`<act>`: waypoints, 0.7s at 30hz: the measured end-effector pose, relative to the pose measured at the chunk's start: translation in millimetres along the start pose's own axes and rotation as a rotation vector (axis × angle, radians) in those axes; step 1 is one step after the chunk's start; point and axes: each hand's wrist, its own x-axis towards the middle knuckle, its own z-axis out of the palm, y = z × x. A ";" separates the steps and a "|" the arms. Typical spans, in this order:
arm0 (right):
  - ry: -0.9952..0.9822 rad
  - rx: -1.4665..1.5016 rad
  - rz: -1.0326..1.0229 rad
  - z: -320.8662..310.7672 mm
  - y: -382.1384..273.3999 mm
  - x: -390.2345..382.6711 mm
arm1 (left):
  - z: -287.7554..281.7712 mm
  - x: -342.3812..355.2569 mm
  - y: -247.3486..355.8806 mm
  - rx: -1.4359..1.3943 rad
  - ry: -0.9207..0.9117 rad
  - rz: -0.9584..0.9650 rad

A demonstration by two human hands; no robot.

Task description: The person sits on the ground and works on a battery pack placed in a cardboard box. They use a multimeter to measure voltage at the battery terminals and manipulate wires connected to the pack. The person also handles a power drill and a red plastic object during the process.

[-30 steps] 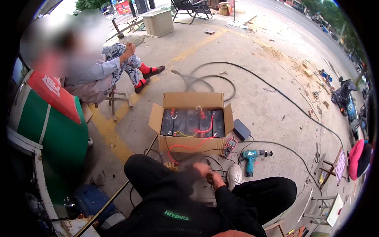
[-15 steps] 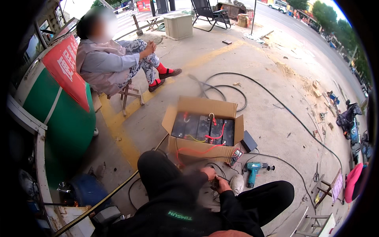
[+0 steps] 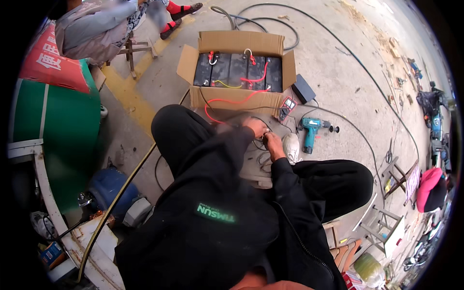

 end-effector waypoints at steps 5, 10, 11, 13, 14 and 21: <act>-0.065 0.030 0.128 -11.8 -21.9 -5.1 | -9.5 5.8 17.9 0.332 0.017 0.008; -0.529 -0.191 -0.384 71.0 -180.4 -73.0 | 25.2 21.7 -10.2 0.101 -0.186 -0.039; -0.450 -0.127 -0.399 66.7 -178.7 -71.4 | 21.5 25.7 -35.0 0.099 -0.180 -0.054; -0.219 0.076 -0.300 -1.4 -181.4 -56.1 | 18.5 45.0 -52.7 0.079 -0.199 -0.022; -0.007 0.179 -0.147 -63.0 -175.2 -56.2 | -12.2 42.4 21.6 0.219 -0.370 -0.004; 0.172 0.338 -0.296 -124.6 -271.7 -126.5 | 8.5 11.7 -27.5 0.117 -0.578 -0.128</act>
